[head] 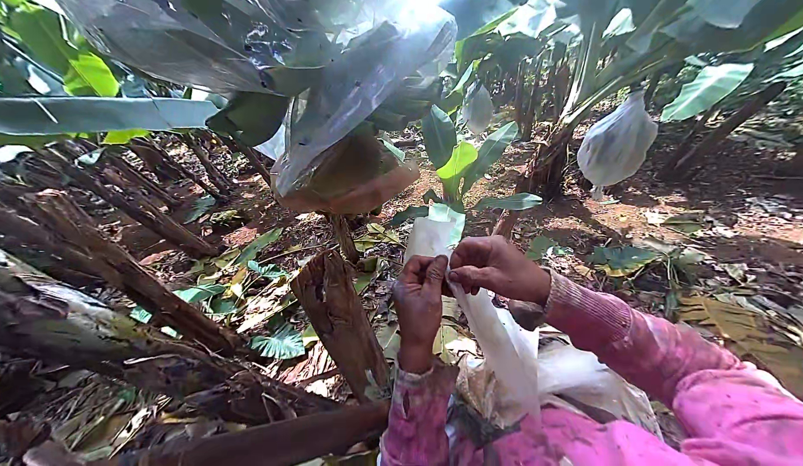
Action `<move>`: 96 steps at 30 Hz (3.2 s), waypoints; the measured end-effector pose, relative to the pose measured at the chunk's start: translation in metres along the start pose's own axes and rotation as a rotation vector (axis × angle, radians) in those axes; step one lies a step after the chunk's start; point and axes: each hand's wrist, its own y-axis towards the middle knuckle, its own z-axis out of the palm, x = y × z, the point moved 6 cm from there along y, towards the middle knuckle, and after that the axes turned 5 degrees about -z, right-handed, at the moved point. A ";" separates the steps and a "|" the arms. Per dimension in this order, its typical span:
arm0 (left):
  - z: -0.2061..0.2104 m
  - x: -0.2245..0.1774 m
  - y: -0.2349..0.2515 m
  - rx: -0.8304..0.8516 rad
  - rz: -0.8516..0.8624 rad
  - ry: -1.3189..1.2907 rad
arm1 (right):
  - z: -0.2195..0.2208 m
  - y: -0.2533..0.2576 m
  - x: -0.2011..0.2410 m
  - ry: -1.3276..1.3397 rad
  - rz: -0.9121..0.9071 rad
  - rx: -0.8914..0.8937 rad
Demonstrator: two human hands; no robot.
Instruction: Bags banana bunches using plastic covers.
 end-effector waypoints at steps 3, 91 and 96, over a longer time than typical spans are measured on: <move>-0.002 0.005 -0.001 0.045 -0.070 -0.086 | -0.002 0.003 -0.002 0.012 0.000 -0.051; -0.157 -0.374 -0.153 -1.064 -0.336 1.755 | 0.204 0.136 0.360 -0.582 -0.873 0.286; -0.149 -0.374 -0.156 -1.075 -0.349 1.773 | 0.265 0.142 0.397 -0.588 -0.687 0.364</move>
